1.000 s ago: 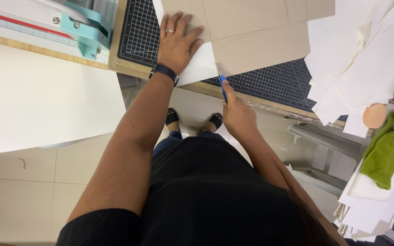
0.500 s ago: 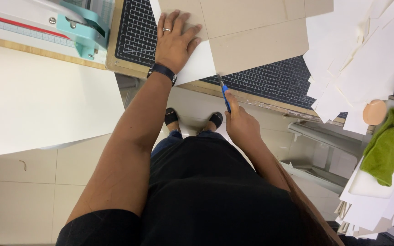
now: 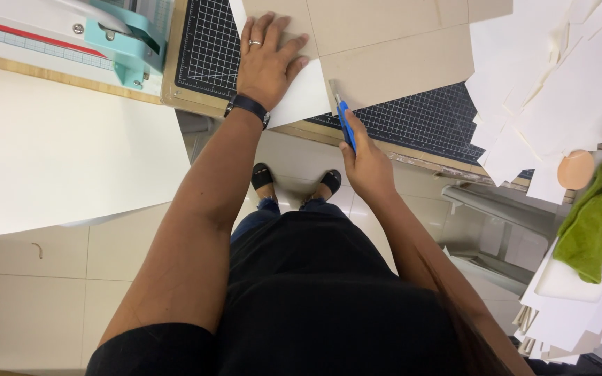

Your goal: Cutting cardboard sheets into specific shapes using a utility knife on a cutting mat.

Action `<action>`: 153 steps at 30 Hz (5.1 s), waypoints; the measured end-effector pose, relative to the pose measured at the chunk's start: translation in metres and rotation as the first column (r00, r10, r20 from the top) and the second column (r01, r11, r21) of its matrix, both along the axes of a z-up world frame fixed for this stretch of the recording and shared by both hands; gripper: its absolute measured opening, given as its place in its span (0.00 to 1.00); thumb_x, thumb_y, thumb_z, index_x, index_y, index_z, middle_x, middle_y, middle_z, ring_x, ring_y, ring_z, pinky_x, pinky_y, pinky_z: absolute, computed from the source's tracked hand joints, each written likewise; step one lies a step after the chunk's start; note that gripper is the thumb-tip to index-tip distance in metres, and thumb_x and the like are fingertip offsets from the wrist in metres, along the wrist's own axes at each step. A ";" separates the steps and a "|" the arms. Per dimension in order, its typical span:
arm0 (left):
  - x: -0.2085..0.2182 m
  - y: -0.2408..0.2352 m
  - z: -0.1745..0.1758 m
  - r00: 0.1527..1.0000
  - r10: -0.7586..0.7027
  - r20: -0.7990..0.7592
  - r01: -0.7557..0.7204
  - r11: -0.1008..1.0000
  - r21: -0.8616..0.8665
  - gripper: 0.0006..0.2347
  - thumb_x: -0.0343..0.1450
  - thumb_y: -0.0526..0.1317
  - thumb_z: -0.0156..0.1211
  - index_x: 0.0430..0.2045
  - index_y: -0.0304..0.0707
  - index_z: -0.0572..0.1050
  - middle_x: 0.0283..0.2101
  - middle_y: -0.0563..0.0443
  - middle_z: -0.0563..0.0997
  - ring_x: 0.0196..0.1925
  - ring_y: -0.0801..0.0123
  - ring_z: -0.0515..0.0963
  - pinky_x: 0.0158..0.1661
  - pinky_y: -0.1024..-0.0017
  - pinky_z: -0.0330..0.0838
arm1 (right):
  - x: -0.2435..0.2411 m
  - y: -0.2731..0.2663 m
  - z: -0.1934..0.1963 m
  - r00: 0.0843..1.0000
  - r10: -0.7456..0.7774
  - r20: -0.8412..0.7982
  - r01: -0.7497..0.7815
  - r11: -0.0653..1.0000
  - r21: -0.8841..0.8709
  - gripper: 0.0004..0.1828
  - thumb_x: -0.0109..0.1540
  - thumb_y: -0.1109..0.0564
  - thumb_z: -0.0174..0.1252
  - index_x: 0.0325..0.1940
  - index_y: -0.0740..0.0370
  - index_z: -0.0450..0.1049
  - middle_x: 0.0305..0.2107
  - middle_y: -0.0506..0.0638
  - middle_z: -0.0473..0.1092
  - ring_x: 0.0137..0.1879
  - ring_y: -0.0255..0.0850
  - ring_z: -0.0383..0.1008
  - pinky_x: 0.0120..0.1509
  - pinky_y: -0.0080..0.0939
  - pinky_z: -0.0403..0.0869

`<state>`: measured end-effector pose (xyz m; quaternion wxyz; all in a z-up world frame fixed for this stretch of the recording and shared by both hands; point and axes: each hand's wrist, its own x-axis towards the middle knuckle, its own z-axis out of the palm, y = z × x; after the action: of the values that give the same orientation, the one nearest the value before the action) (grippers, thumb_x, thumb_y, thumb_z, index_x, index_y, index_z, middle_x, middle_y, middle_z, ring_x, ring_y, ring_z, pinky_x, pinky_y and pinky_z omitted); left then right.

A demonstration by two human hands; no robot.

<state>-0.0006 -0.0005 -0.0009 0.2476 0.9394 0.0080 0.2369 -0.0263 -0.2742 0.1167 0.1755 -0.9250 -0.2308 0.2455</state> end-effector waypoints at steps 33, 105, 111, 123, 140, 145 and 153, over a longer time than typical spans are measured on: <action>0.000 0.002 -0.002 0.999 0.008 0.040 -0.009 1.000 0.016 0.12 0.80 0.48 0.62 0.54 0.45 0.81 0.62 0.39 0.70 0.67 0.39 0.60 0.68 0.38 0.40 | 0.005 0.024 0.034 0.994 0.097 -0.052 -0.107 0.964 -0.243 0.31 0.71 0.55 0.42 0.79 0.46 0.46 0.26 0.55 0.69 0.27 0.53 0.67 0.29 0.55 0.63; -0.021 0.064 0.099 0.794 0.111 -0.598 -0.251 0.955 -0.157 0.46 0.56 0.59 0.79 0.70 0.45 0.64 0.64 0.41 0.61 0.68 0.39 0.52 0.65 0.36 0.44 | 0.056 -0.048 0.036 0.624 -0.775 -0.100 0.511 0.308 0.802 0.46 0.60 0.71 0.64 0.78 0.63 0.48 0.55 0.57 0.65 0.61 0.43 0.64 0.68 0.53 0.66; -0.052 0.054 0.097 0.844 0.100 -0.527 -0.280 0.920 -0.273 0.44 0.58 0.62 0.76 0.69 0.48 0.65 0.63 0.43 0.60 0.68 0.44 0.52 0.66 0.41 0.44 | 0.039 -0.060 0.070 0.669 -0.741 -0.063 0.475 0.360 0.803 0.38 0.62 0.68 0.67 0.74 0.63 0.60 0.48 0.49 0.71 0.54 0.33 0.67 0.63 0.47 0.71; -0.052 0.016 0.085 0.914 0.256 -0.314 -0.393 0.748 -0.535 0.32 0.69 0.61 0.68 0.64 0.49 0.68 0.57 0.44 0.64 0.64 0.48 0.61 0.64 0.47 0.47 | 0.151 -0.046 0.144 0.933 -0.308 0.188 -0.088 0.311 0.946 0.37 0.59 0.76 0.68 0.70 0.70 0.61 0.42 0.64 0.73 0.48 0.51 0.80 0.59 0.53 0.79; 0.192 0.134 0.052 0.877 0.272 -0.396 -0.454 0.740 -0.497 0.27 0.73 0.60 0.67 0.61 0.47 0.72 0.60 0.45 0.75 0.63 0.49 0.74 0.58 0.49 0.71 | 0.245 -0.159 -0.004 0.675 -0.580 -0.457 0.734 0.466 0.494 0.44 0.51 0.67 0.74 0.70 0.63 0.66 0.44 0.61 0.74 0.44 0.51 0.76 0.49 0.55 0.76; 0.301 0.121 0.023 0.800 0.286 -0.527 -0.476 0.837 -0.268 0.33 0.71 0.58 0.65 0.67 0.39 0.65 0.65 0.36 0.70 0.67 0.40 0.70 0.61 0.43 0.69 | 0.252 -0.165 -0.017 0.646 -0.611 -0.456 0.762 0.482 0.433 0.43 0.51 0.65 0.75 0.70 0.62 0.67 0.44 0.60 0.73 0.47 0.52 0.75 0.53 0.54 0.75; 0.391 0.112 0.030 0.707 0.412 -0.575 -0.641 0.717 -0.274 0.41 0.63 0.53 0.78 0.69 0.47 0.58 0.70 0.45 0.66 0.70 0.43 0.61 0.64 0.41 0.59 | 0.257 -0.154 0.008 0.488 -0.635 -0.598 0.870 0.408 0.277 0.44 0.54 0.61 0.65 0.75 0.54 0.64 0.48 0.55 0.73 0.54 0.48 0.74 0.63 0.47 0.74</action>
<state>0.3907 0.1114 0.0295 0.3694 0.8373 0.3996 0.0532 0.2302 -0.4284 0.1246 0.5689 -0.7588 0.2056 0.2417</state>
